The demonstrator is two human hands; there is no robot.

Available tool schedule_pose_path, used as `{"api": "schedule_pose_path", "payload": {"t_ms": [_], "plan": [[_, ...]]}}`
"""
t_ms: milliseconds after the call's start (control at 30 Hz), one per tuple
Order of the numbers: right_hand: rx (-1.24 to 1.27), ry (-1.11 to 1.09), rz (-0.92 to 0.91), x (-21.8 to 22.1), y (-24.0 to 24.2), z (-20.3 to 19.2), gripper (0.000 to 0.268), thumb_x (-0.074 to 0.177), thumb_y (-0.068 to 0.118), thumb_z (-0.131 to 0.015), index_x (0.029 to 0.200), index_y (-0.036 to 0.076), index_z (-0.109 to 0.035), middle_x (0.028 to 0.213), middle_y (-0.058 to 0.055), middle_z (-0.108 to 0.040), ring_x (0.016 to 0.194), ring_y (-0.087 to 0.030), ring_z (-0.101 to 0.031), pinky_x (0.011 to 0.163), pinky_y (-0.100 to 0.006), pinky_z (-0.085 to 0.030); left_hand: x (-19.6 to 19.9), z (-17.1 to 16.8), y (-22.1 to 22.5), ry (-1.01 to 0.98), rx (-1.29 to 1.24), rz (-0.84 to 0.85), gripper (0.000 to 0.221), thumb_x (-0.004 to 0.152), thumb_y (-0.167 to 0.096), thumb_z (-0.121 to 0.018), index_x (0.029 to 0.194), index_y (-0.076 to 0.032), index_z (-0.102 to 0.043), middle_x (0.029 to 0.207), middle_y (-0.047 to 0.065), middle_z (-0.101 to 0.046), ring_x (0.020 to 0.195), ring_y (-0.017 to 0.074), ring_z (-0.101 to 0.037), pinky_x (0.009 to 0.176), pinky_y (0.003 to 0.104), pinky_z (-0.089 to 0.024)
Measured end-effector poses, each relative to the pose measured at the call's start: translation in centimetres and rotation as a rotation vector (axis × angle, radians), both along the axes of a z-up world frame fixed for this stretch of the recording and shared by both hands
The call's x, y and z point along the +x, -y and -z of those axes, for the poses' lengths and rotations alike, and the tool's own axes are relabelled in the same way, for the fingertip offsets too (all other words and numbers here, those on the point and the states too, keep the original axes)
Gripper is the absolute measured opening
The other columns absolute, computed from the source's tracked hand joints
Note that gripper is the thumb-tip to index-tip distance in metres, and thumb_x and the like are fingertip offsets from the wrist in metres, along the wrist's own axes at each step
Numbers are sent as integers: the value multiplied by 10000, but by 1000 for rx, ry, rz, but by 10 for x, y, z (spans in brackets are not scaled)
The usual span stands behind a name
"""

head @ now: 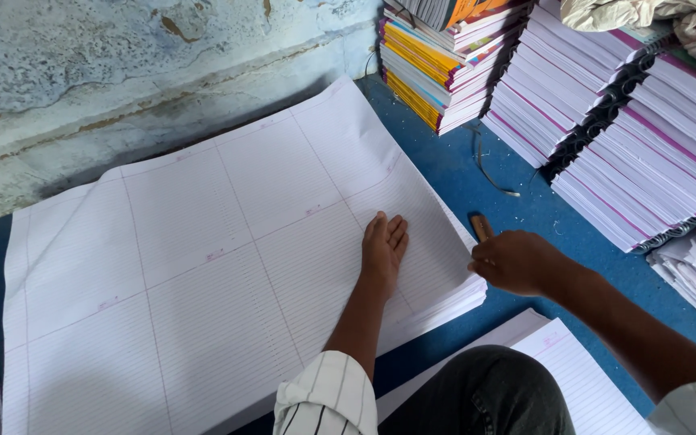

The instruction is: The person folds large sheets of lined paper in half and uses a wooden block to press the crease flat. They repeat this process for multiple sheets, stacking the folded papers to the left.

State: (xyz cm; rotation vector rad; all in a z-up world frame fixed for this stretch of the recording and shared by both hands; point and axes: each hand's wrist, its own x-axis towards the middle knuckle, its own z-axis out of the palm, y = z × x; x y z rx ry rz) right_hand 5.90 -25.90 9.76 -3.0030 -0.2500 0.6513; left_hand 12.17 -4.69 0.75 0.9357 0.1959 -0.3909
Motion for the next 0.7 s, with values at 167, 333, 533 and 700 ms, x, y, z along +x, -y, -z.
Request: {"api": "schedule_pose_path", "payload": {"t_ms": [167,333,533,700], "plan": [[-34,-70,-19,-8,-8,0,293,970,396,-586,1083,187,-759,898,-57,-792,746,-174,-777,718,-379,-609,5,-1,-1,-13,-72,-84,750,1021,-468,-339,1578,-22,-107,1585,246,-370,1482,335,-385,1215,398,-322],[-90,-58,-97,-9,-7,13,285,971,367,-608,1158,191,-732,996,-83,-783,803,-181,-780,774,-371,-599,13,1,-2,-52,-142,-151,794,1018,-501,-360,1579,-5,-95,1579,264,-366,1487,342,-377,1232,409,-302],[-170,-86,-105,-3,-3,28,309,976,338,-618,1247,208,-691,1092,-98,-766,854,-189,-778,786,-365,-602,26,5,-4,-103,-206,-200,817,1006,-521,-395,1575,1,-127,1570,279,-376,1479,348,-387,1229,413,-306],[-107,-45,-147,-3,6,36,284,941,313,-675,1203,213,-718,1099,-78,-767,876,-184,-773,800,-362,-598,32,8,-7,-84,-229,-217,827,995,-557,-379,1578,-21,-142,1563,276,-374,1471,347,-388,1224,417,-307]]}}
